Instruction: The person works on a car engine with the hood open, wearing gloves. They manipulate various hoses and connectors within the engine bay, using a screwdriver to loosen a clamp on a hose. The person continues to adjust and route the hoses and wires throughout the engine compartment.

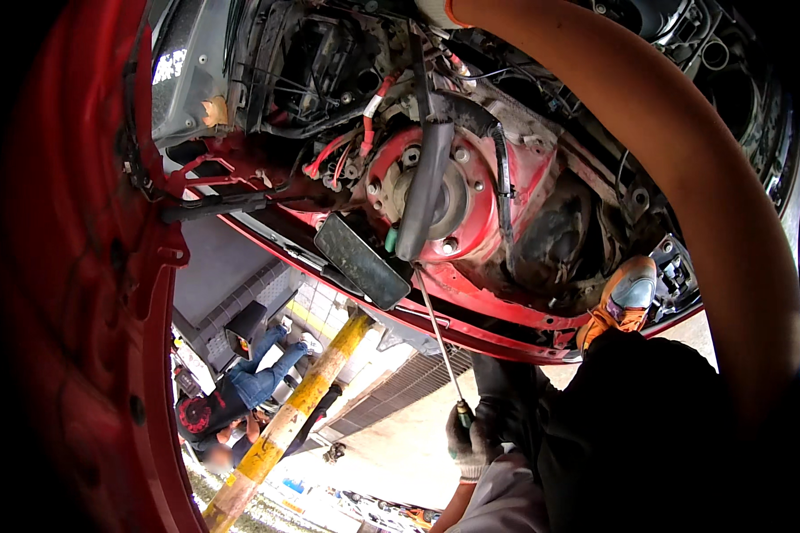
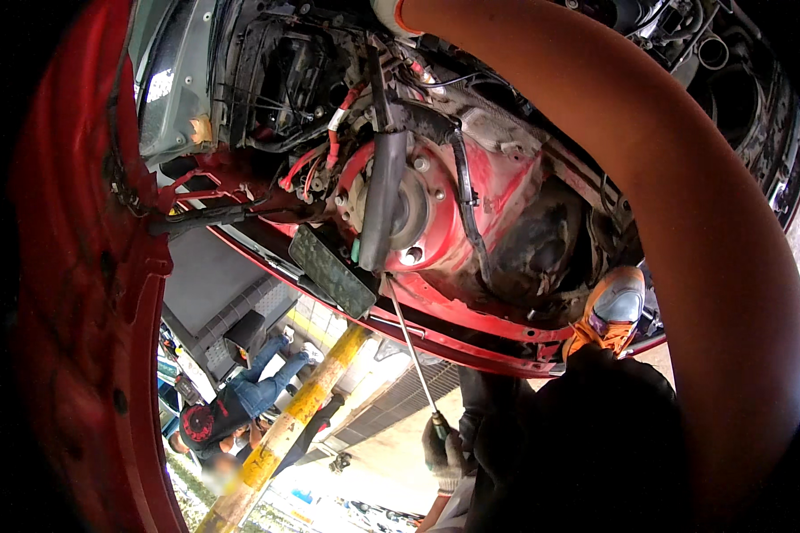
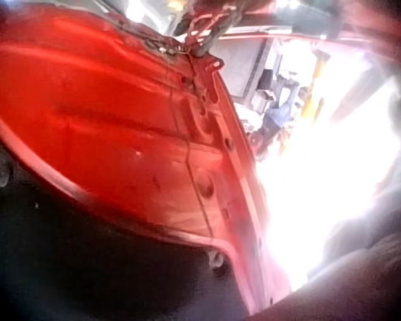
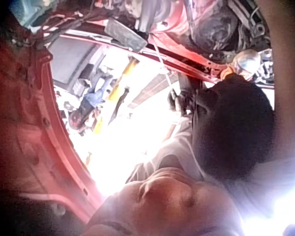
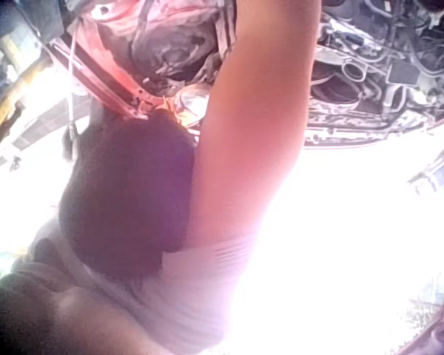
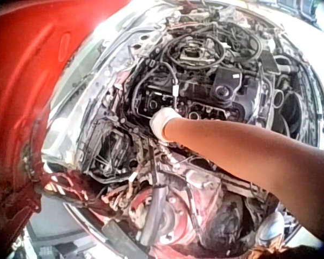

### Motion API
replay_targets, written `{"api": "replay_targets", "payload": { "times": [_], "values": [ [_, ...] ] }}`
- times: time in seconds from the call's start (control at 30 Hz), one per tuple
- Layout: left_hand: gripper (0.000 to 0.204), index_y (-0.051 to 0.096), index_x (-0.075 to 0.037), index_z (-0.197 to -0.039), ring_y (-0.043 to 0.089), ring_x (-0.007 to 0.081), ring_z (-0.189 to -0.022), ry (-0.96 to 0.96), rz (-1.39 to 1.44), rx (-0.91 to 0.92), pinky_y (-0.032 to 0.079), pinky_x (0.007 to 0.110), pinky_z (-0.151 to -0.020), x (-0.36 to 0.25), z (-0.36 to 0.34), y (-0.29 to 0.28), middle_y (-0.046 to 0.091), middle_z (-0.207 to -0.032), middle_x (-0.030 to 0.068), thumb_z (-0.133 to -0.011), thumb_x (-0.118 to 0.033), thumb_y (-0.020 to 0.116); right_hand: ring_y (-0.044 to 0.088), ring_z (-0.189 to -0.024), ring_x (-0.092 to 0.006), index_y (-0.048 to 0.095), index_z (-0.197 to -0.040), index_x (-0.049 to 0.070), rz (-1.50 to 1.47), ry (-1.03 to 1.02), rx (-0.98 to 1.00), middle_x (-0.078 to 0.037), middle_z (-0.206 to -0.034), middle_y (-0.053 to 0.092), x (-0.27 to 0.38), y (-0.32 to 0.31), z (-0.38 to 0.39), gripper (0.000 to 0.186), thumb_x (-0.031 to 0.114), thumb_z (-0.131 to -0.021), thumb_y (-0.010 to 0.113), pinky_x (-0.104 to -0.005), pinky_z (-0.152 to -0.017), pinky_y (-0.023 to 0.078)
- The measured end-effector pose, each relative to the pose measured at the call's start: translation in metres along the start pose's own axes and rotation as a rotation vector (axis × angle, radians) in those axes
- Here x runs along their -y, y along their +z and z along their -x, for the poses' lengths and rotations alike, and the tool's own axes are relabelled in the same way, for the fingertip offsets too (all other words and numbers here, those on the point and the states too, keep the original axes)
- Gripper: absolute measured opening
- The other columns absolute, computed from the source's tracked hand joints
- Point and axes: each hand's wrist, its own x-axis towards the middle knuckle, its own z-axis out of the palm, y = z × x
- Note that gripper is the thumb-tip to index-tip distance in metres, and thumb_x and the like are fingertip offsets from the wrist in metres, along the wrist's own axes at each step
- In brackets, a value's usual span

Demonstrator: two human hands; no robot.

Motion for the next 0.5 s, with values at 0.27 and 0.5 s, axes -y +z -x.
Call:
{"api": "replay_targets", "payload": {
  "times": [0.27, 0.5],
  "values": [
    [0.046, 0.051, 0.001, -0.134, 0.063, 0.0193, -0.104, -0.252, -0.235, 0.395, 0.050, 0.032, -0.090, -0.047, -0.043, 0.043, 0.067, -0.116, 0.0149, -0.095, -0.017, 0.067, 0.073, -0.094, -0.0311, 0.081, -0.093, 0.008, 0.020, -0.006, 0.051, -0.014, -0.098, 0.076, 0.005, 0.000, 0.002, 0.033, 0.012, -0.061, 0.082, -0.0479, -0.072, 0.059],
    [0.046, 0.051, 0.004, -0.132, 0.062, 0.0208, -0.106, -0.306, -0.011, 0.430, 0.048, 0.033, -0.095, -0.034, -0.032, 0.034, 0.066, -0.117, 0.0140, -0.095, -0.016, 0.068, 0.073, -0.094, -0.0308, 0.081, -0.095, 0.008, 0.073, -0.015, -0.003, -0.014, -0.099, 0.076, 0.001, -0.002, 0.006, 0.031, 0.011, -0.064, 0.080, -0.0494, -0.073, 0.059]
  ]
}}
